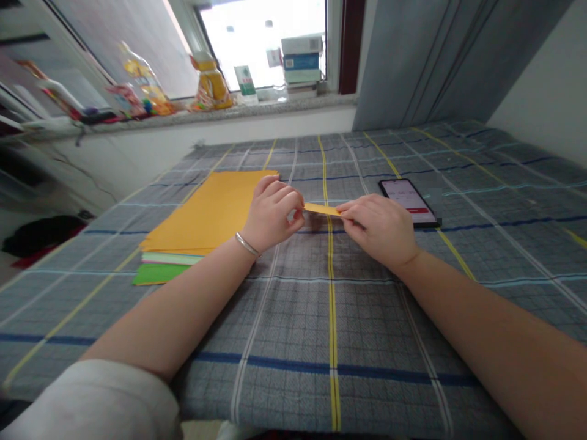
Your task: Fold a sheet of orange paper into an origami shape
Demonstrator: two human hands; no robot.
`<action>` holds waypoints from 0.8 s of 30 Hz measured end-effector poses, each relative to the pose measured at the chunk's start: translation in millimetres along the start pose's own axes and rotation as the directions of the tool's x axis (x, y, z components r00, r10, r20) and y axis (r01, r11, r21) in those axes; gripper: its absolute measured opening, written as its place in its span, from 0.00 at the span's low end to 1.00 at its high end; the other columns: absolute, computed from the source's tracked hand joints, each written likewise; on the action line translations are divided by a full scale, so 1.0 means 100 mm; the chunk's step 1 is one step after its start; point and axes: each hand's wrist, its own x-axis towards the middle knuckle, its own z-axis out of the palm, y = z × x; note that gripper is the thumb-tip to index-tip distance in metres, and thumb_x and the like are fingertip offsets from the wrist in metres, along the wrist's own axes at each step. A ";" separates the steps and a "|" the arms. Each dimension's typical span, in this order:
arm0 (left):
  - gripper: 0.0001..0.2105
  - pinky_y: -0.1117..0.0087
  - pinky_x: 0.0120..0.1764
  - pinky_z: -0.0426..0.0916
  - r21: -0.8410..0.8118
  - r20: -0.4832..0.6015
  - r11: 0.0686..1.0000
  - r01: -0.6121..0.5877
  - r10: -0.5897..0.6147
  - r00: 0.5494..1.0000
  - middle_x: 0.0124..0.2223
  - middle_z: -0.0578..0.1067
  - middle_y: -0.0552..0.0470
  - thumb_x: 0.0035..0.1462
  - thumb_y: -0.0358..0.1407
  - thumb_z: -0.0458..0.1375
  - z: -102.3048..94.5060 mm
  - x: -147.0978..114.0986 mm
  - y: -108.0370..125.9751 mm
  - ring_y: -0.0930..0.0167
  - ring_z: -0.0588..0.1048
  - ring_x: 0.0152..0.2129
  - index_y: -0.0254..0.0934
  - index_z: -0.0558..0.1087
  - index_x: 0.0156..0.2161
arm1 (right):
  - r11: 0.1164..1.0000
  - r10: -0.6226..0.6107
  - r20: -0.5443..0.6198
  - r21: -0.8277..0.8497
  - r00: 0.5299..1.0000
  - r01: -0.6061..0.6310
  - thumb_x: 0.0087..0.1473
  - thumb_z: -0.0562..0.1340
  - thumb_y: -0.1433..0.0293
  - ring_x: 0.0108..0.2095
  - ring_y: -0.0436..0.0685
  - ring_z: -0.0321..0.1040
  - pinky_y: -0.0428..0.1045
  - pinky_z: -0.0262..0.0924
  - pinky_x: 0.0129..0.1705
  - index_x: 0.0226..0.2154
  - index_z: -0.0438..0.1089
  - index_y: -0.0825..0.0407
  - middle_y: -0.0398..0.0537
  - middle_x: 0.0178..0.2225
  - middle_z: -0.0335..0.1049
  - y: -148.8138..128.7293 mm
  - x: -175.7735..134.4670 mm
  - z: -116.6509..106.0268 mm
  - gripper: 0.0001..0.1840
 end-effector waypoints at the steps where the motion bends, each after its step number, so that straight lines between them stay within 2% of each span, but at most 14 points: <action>1: 0.03 0.55 0.58 0.59 -0.009 0.004 1.000 0.006 -0.006 1.000 0.34 0.76 0.52 0.55 0.30 0.55 0.00 0.00 -0.01 0.64 0.70 0.37 0.41 0.70 0.32 | 1.000 0.003 -0.009 0.007 1.000 -0.002 0.58 0.61 0.71 0.41 0.59 0.78 0.57 0.70 0.44 0.30 0.72 0.45 0.42 0.40 0.82 0.00 0.00 0.00 0.07; 10: 0.02 0.57 0.54 0.62 -0.023 0.045 0.998 0.058 -0.057 0.997 0.33 0.75 0.51 0.54 0.30 0.56 -0.01 -0.01 -0.14 0.64 0.70 0.36 0.40 0.68 0.32 | 1.000 0.024 -0.038 0.008 0.999 -0.024 0.56 0.60 0.73 0.41 0.60 0.78 0.59 0.70 0.44 0.30 0.70 0.44 0.42 0.40 0.82 0.05 -0.02 0.00 0.07; 19: 0.03 0.58 0.52 0.64 -0.062 0.038 0.997 0.047 -0.045 0.998 0.34 0.77 0.51 0.53 0.29 0.54 -0.02 -0.01 -0.19 0.65 0.71 0.34 0.40 0.67 0.31 | 0.999 0.036 -0.040 0.029 0.999 -0.035 0.56 0.60 0.73 0.41 0.60 0.78 0.59 0.70 0.45 0.30 0.68 0.43 0.42 0.39 0.81 0.05 -0.03 0.00 0.08; 22: 0.02 0.59 0.48 0.66 -0.100 0.070 0.990 0.101 -0.094 0.993 0.34 0.77 0.49 0.54 0.31 0.54 -0.03 -0.01 -0.16 0.64 0.72 0.35 0.39 0.68 0.32 | 1.000 0.011 -0.044 0.016 0.999 -0.010 0.55 0.60 0.73 0.40 0.59 0.77 0.58 0.70 0.45 0.29 0.69 0.44 0.42 0.39 0.82 0.05 -0.02 0.00 0.07; 24: 0.03 0.62 0.43 0.67 -0.176 0.135 0.963 0.202 -0.179 0.974 0.34 0.76 0.49 0.55 0.32 0.52 -0.01 -0.03 -0.15 0.65 0.73 0.33 0.39 0.69 0.33 | 1.000 -0.015 -0.011 0.019 1.000 0.015 0.54 0.61 0.73 0.39 0.59 0.77 0.58 0.70 0.44 0.28 0.69 0.44 0.43 0.38 0.82 0.07 -0.02 -0.01 0.07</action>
